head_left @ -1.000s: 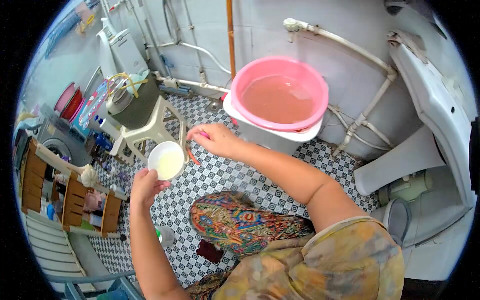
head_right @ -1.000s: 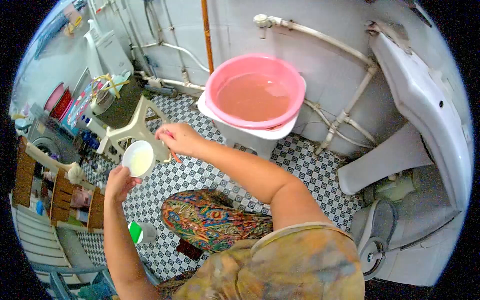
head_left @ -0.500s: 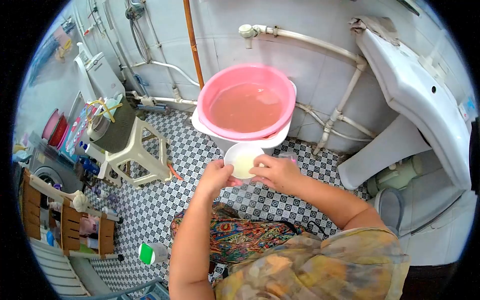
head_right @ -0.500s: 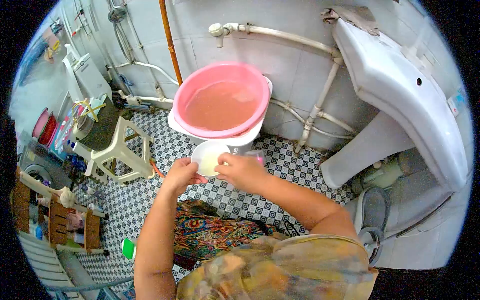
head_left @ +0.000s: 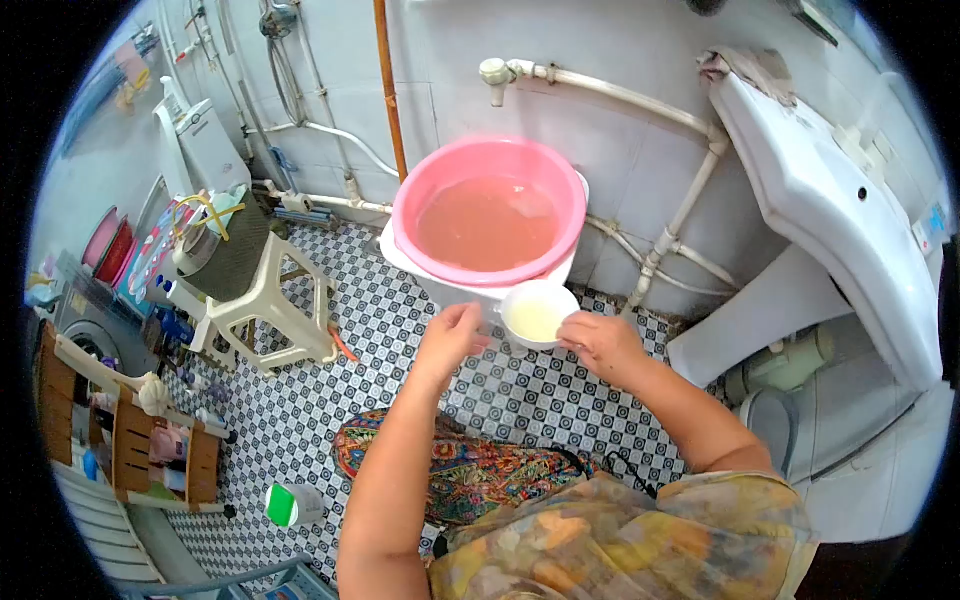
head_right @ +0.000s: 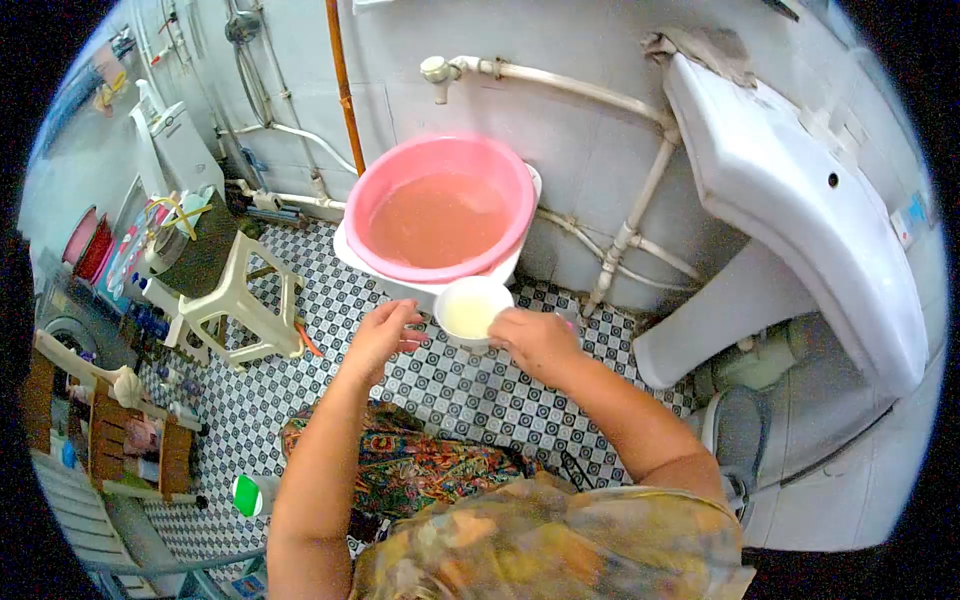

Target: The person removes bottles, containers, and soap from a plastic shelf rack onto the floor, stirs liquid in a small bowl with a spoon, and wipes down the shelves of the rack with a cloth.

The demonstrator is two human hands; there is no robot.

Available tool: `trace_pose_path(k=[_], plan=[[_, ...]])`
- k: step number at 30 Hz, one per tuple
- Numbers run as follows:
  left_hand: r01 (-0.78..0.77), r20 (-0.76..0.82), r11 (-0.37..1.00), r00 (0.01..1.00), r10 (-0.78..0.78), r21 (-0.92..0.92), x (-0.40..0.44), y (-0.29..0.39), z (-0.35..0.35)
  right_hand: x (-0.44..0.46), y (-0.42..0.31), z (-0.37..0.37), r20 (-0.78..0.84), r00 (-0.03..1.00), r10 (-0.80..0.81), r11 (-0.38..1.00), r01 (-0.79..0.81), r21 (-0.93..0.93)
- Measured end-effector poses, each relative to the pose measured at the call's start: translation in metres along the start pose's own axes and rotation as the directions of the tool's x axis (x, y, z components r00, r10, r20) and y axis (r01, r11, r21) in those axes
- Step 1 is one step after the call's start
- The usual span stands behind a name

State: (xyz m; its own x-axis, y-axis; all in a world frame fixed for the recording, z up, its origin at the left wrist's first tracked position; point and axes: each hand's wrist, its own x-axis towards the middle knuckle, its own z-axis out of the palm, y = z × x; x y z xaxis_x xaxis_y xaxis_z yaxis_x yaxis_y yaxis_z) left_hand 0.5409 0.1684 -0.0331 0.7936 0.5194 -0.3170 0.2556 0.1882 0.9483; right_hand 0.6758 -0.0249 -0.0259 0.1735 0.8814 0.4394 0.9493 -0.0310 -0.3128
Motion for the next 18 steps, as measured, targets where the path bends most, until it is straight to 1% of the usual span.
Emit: trace_pose_path(k=[1,3,4,5,7,8,9,11,12,13,15,16,17,18], plan=[[-0.012,-0.01,1.0,1.0,0.012,-0.007,0.007,-0.005,-0.005,-0.002,0.004,-0.001,0.008,1.0,0.014,1.0,-0.014,-0.023],[-0.137,-0.126,0.989,0.984,0.129,-0.055,0.023,-0.016,-0.015,-0.004,0.01,-0.004,-0.006,1.0,0.011,0.999,-0.012,-0.034],[-0.123,-0.147,0.978,0.984,0.099,-0.167,0.032,-0.021,-0.018,-0.005,0.014,-0.006,-0.012,0.999,0.052,0.998,-0.052,-0.047],[-0.126,-0.154,0.977,0.983,0.1,-0.173,0.041,-0.025,-0.019,-0.006,0.017,-0.007,-0.017,0.995,0.096,0.994,-0.097,-0.058],[-0.121,-0.146,0.926,0.987,0.073,-0.358,0.058,-0.034,-0.019,-0.005,0.022,-0.012,-0.005,0.994,0.113,0.993,-0.113,-0.029],[-0.116,-0.113,0.904,0.991,0.075,-0.413,0.056,-0.028,-0.012,-0.005,0.025,-0.013,0.004,0.991,0.135,0.99,-0.135,-0.045],[-0.108,-0.113,0.903,0.991,0.066,-0.416,0.058,-0.025,-0.008,-0.005,0.029,-0.014,0.013,0.987,0.158,0.986,-0.157,-0.061],[-0.08,-0.074,0.816,0.996,0.045,-0.572,0.064,-0.021,-0.002,-0.005,0.036,-0.016,0.0,0.99,0.14,0.989,-0.14,-0.057],[-0.06,-0.086,0.801,0.996,0.011,-0.596,0.064,-0.018,-0.003,-0.006,0.038,-0.015,-0.021,0.993,0.12,0.991,-0.121,-0.055],[-0.045,-0.079,0.801,0.997,-0.003,-0.597,0.064,-0.014,-0.004,-0.005,0.041,-0.016,-0.012,0.991,0.132,0.99,-0.132,-0.052],[0.015,-0.032,0.656,0.998,-0.06,-0.755,0.062,-0.01,-0.005,-0.003,0.045,-0.017,0.011,0.994,0.106,0.994,-0.106,-0.028],[0.022,-0.03,0.62,0.997,-0.075,-0.784,0.062,-0.012,-0.003,-0.001,0.047,-0.019,0.063,0.991,0.12,0.992,-0.117,-0.053],[0.031,-0.028,0.616,0.996,-0.087,-0.787,0.062,-0.012,0.0,0.002,0.047,-0.022,0.074,0.989,0.126,0.991,-0.123,-0.05],[0.066,0.002,0.574,0.994,-0.112,-0.816,0.06,-0.011,0.004,0.005,0.045,-0.024,0.111,0.987,0.114,0.993,-0.109,-0.053]])
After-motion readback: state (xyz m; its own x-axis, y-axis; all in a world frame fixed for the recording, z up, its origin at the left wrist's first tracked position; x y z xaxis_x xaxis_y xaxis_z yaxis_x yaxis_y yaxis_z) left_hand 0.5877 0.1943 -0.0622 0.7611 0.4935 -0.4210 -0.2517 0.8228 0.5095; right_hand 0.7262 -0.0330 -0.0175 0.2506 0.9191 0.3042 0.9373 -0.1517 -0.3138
